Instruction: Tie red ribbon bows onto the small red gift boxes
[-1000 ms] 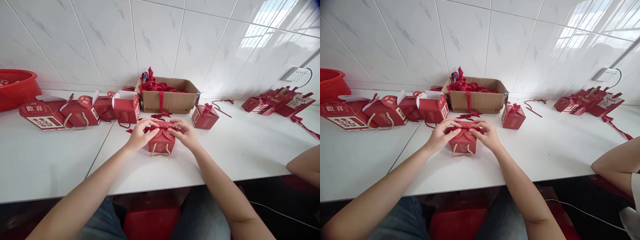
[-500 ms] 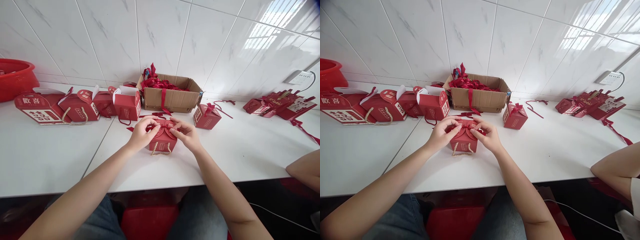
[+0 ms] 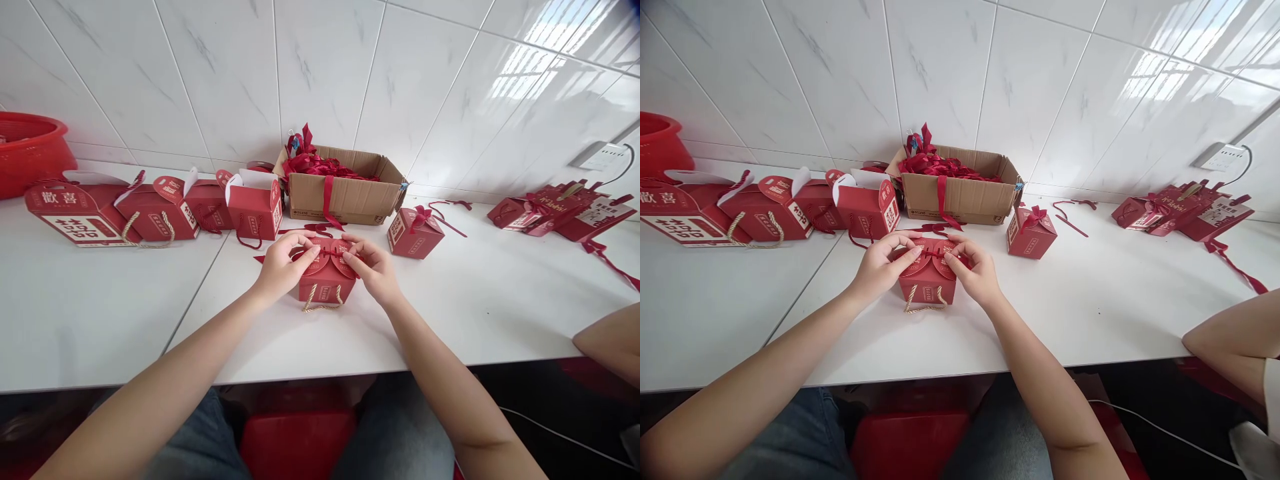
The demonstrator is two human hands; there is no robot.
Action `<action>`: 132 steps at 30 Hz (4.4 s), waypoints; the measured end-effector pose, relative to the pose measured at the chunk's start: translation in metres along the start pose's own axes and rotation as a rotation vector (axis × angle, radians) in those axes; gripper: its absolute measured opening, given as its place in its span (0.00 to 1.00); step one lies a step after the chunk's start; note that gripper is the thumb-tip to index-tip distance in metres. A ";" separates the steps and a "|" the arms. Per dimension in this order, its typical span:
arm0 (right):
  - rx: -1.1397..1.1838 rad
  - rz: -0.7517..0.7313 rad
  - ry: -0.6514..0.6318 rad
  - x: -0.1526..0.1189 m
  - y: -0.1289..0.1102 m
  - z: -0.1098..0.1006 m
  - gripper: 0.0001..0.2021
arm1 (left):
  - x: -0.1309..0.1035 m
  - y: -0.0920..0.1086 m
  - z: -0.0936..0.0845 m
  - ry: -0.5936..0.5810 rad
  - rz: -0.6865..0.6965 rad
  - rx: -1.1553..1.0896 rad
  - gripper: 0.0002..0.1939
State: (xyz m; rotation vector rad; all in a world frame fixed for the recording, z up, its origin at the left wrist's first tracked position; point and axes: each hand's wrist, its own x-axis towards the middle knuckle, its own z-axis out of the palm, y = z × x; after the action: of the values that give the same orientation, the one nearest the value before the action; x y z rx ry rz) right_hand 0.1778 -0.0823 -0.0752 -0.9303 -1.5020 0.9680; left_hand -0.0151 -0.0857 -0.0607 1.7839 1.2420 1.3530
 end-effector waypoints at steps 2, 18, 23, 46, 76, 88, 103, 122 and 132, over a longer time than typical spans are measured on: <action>-0.022 -0.012 0.015 0.000 0.000 0.000 0.11 | 0.000 0.001 0.000 0.006 -0.004 0.009 0.09; -0.161 -0.044 0.037 0.002 -0.002 -0.004 0.10 | 0.001 0.006 -0.008 -0.023 0.001 0.033 0.08; -0.142 0.053 -0.029 0.001 -0.010 -0.014 0.14 | 0.001 0.004 -0.010 -0.021 0.042 0.072 0.09; 0.273 0.208 -0.427 0.003 -0.026 -0.046 0.13 | -0.004 0.001 -0.007 -0.233 0.242 0.037 0.08; 0.179 0.187 -0.158 0.001 -0.027 -0.020 0.16 | 0.035 0.063 0.010 -0.180 0.060 0.179 0.12; 0.130 0.252 -0.181 0.001 -0.029 -0.020 0.19 | 0.031 0.049 0.009 -0.063 0.050 0.181 0.13; -0.148 0.001 -0.010 0.002 -0.026 -0.012 0.10 | 0.023 0.045 0.015 -0.015 0.058 0.024 0.13; 0.059 -0.071 0.011 -0.001 -0.013 0.004 0.04 | 0.021 0.043 0.004 -0.295 0.063 -0.048 0.14; 0.028 0.015 0.055 -0.003 -0.020 0.003 0.06 | 0.018 0.031 0.003 -0.323 -0.003 0.050 0.08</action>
State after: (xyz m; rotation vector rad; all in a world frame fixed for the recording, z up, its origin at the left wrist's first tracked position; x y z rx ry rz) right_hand 0.1737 -0.0928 -0.0579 -0.9423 -1.4340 0.9650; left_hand -0.0010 -0.0818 -0.0284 1.9420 1.1085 0.9893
